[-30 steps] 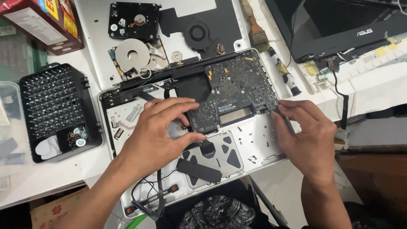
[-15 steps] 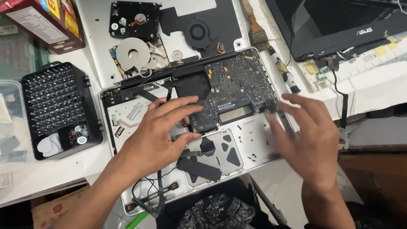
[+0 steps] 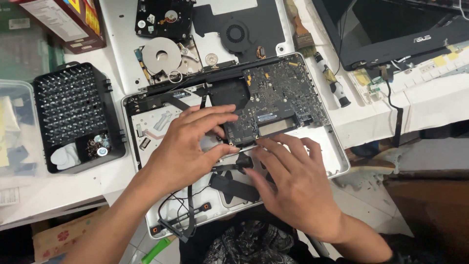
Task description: Carefully aligning and seating a motherboard into a laptop chassis during reassembly.
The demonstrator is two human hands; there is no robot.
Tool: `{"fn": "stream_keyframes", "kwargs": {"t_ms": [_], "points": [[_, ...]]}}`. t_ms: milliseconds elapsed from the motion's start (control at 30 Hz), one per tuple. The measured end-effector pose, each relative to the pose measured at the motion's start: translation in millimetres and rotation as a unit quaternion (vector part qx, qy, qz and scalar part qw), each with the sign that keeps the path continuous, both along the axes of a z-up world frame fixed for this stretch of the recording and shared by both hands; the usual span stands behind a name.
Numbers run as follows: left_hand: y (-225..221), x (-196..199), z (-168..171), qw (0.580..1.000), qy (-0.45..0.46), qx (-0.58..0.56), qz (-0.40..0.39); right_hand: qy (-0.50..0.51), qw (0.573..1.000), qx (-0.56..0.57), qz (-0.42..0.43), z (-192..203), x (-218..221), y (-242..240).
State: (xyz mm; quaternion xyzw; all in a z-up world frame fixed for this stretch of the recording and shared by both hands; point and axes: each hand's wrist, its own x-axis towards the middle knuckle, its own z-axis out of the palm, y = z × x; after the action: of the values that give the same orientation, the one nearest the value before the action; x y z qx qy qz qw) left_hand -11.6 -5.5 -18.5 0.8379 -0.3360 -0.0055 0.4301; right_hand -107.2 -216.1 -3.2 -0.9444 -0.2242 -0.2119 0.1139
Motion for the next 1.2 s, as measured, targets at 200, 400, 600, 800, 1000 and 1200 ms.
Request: {"fn": "stream_keyframes", "kwargs": {"t_ms": [200,400,600,800,1000,1200], "points": [[0.2,0.4,-1.1,1.0,-0.002,-0.016,0.002,0.022,0.995,0.081,-0.044,-11.8,-1.0,7.2],[0.3,0.7,-3.4,1.0,-0.002,-0.019,-0.003,0.081,0.98,0.179,-0.045,-10.7,0.3,6.8],[0.7,0.8,-5.2,1.0,0.0,-0.022,-0.008,0.049,0.988,0.141,-0.041,-12.1,0.6,7.3],[0.4,0.1,-2.4,1.0,0.018,-0.006,-0.003,0.018,0.997,0.042,-0.063,-9.2,-6.4,19.4],[1.2,-0.6,-1.1,1.0,0.027,-0.006,-0.006,0.052,0.996,-0.005,-0.078,-3.5,-8.3,26.8],[0.9,0.7,-4.9,1.0,0.018,-0.019,-0.01,0.078,0.993,0.023,-0.083,-2.3,-7.4,27.6]]}}
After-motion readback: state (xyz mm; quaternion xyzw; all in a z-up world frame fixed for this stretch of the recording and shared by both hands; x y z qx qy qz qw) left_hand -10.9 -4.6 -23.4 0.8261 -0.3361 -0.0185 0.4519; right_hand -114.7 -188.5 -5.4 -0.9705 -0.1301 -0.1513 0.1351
